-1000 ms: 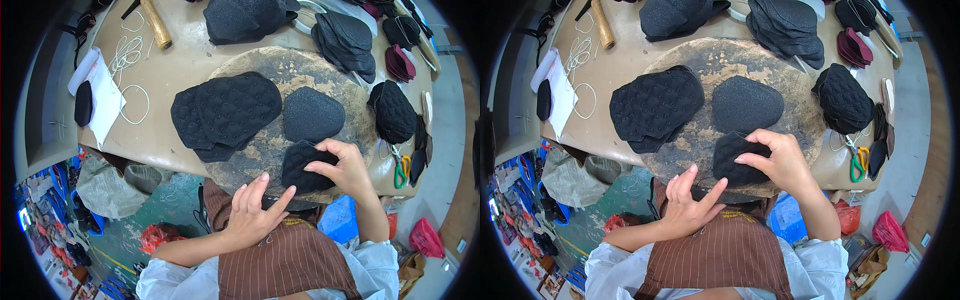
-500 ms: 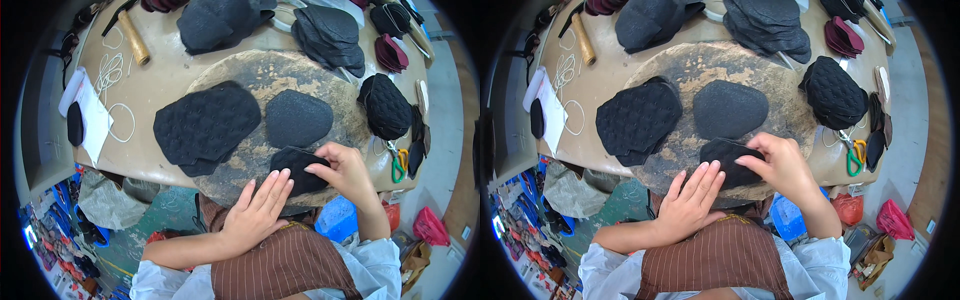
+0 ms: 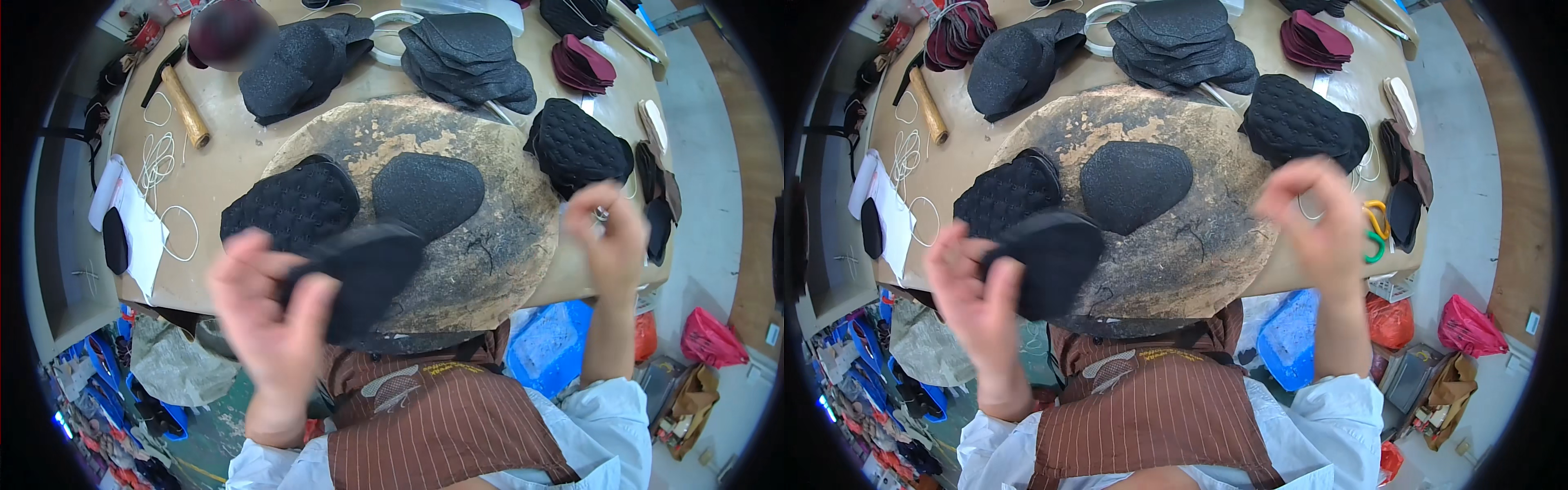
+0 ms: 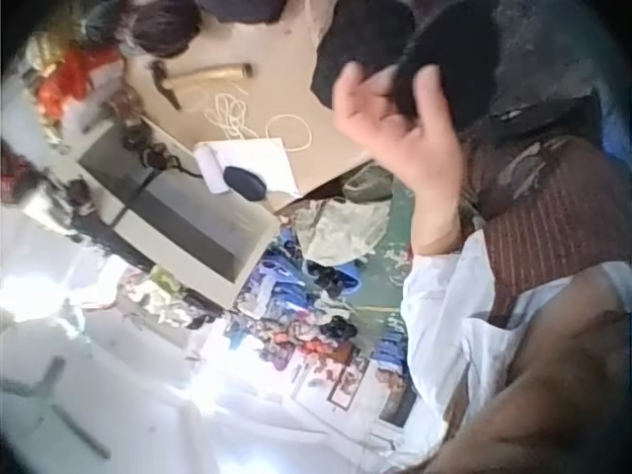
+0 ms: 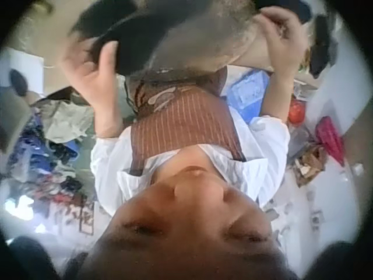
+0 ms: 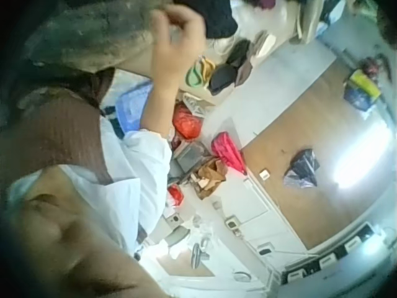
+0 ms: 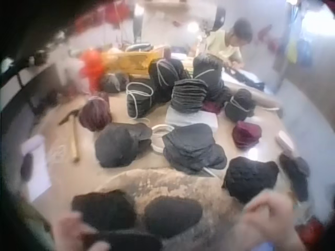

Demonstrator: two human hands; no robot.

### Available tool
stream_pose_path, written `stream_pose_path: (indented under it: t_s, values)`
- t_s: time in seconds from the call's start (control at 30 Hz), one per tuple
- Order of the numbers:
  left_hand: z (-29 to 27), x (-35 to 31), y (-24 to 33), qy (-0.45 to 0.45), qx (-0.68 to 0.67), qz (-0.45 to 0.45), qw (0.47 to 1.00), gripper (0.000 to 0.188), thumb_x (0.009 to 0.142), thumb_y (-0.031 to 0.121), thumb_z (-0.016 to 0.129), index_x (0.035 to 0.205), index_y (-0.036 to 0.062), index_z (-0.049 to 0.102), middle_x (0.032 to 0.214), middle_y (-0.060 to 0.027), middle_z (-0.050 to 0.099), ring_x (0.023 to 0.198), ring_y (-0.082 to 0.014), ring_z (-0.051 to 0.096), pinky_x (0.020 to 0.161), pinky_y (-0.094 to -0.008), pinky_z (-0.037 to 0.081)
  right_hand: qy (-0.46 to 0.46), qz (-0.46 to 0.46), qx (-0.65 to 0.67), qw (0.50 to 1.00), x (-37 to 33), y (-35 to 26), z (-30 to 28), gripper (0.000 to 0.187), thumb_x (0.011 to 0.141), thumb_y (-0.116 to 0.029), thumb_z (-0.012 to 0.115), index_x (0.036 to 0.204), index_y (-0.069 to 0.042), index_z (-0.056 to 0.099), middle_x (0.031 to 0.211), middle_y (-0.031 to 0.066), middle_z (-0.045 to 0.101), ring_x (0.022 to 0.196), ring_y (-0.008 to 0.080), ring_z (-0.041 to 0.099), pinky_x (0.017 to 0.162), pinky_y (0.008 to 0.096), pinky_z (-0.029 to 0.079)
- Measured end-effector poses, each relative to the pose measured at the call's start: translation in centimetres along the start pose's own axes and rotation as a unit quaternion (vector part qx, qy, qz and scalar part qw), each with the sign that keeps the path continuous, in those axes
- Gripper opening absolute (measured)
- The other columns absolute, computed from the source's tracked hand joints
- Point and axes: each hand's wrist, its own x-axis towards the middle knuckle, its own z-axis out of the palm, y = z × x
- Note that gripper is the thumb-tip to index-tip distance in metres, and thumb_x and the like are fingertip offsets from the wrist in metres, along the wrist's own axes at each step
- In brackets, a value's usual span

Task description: The person repeatedly picks up small black fabric pieces from a table and stacks them on a large circular wooden board. The person handles the pieces one at a time, aligning them into a neat pile. The workspace contains sewing supplies, including scissors, thread, and other fabric pieces.

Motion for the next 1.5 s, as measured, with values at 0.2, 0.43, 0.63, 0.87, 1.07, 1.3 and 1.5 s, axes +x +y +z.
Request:
stream_pose_path:
  t_s: [0.2, 0.43, 0.63, 0.87, 1.07, 1.3, 1.5]
  values:
    - [1.7, 2.9, -0.2, -0.04, 0.406, 0.302, 0.862, 0.029, 0.076, 0.007, 0.071, 0.105, 0.0043, 0.068, 0.121, -0.0139, 0.059, 0.117, -0.0303, 0.053, 0.098, -0.0414, 0.042, 0.008, 0.06, -0.226, 0.972, 5.5, 3.8, -3.7, 0.048, 0.077, -0.02, 0.076, 0.116, 0.002, 0.06, 0.109, 0.0162, 0.059, 0.102, 0.0274, 0.058, 0.089, 0.0346, 0.045]
    - [7.4, 0.3, -3.9, -0.183, 0.446, 0.34, 0.808, 0.021, 0.076, 0.007, 0.067, 0.095, -0.0024, 0.067, 0.101, -0.0114, 0.066, 0.09, -0.025, 0.065, 0.078, -0.0353, 0.052, 0.04, 0.026, -0.365, 0.93, 5.1, 2.2, -2.4, 0.049, 0.076, -0.023, 0.077, 0.117, -0.002, 0.061, 0.102, 0.0163, 0.057, 0.095, 0.0323, 0.057, 0.085, 0.0395, 0.045]
    - [7.1, 1.5, -2.8, -0.226, 0.416, 0.261, 0.841, 0.019, 0.073, 0.007, 0.066, 0.09, -0.0001, 0.067, 0.093, -0.0079, 0.067, 0.083, -0.0241, 0.065, 0.073, -0.035, 0.052, 0.164, -0.111, -0.416, 0.888, 3.3, 3.0, -0.4, 0.047, 0.077, -0.022, 0.076, 0.119, -0.008, 0.061, 0.105, 0.0112, 0.058, 0.099, 0.0304, 0.056, 0.089, 0.0415, 0.042]
    - [4.6, -6.5, -2.4, -0.258, 0.411, 0.294, 0.824, 0.023, 0.073, 0.011, 0.068, 0.093, -0.0001, 0.067, 0.102, -0.0098, 0.066, 0.089, -0.0227, 0.063, 0.078, -0.0349, 0.05, 0.181, -0.177, -0.387, 0.887, 3.2, 3.3, -0.7, 0.031, 0.081, -0.014, 0.072, 0.109, -0.005, 0.061, 0.11, 0.0099, 0.061, 0.103, 0.0279, 0.057, 0.091, 0.0384, 0.043]
    - [2.2, -9.6, -3.4, -0.221, 0.409, 0.233, 0.854, 0.062, 0.068, 0.032, 0.08, 0.122, 0.0087, 0.061, 0.132, -0.0267, 0.042, 0.117, -0.0372, 0.047, 0.096, -0.0497, 0.039, -0.059, 0.041, 0.218, 0.973, -1.0, -2.4, -0.7, 0.012, 0.085, 0.004, 0.064, 0.097, 0.001, 0.063, 0.094, 0.004, 0.063, 0.085, 0.0083, 0.06, 0.077, 0.0232, 0.049]
    - [1.2, -10.7, -4.8, -0.215, 0.434, 0.192, 0.854, 0.061, 0.069, 0.037, 0.079, 0.125, 0.0189, 0.06, 0.138, -0.0263, 0.035, 0.124, -0.037, 0.038, 0.099, -0.051, 0.033, -0.259, 0.207, 0.22, 0.918, -1.9, -1.8, 7.3, 0.016, 0.085, -0.006, 0.07, 0.096, 0.004, 0.065, 0.083, 0.0008, 0.064, 0.077, 0.005, 0.058, 0.067, 0.0216, 0.049]
    - [1.2, -10.6, -4.8, -0.195, 0.424, 0.186, 0.865, 0.058, 0.069, 0.033, 0.078, 0.123, 0.0217, 0.061, 0.137, -0.0211, 0.041, 0.123, -0.031, 0.044, 0.1, -0.0458, 0.034, -0.252, 0.203, 0.17, 0.931, -2.4, -1.1, 8.2, 0.011, 0.084, 0.0, 0.069, 0.092, 0.002, 0.062, 0.083, -0.0012, 0.064, 0.077, 0.003, 0.057, 0.068, 0.0193, 0.048]
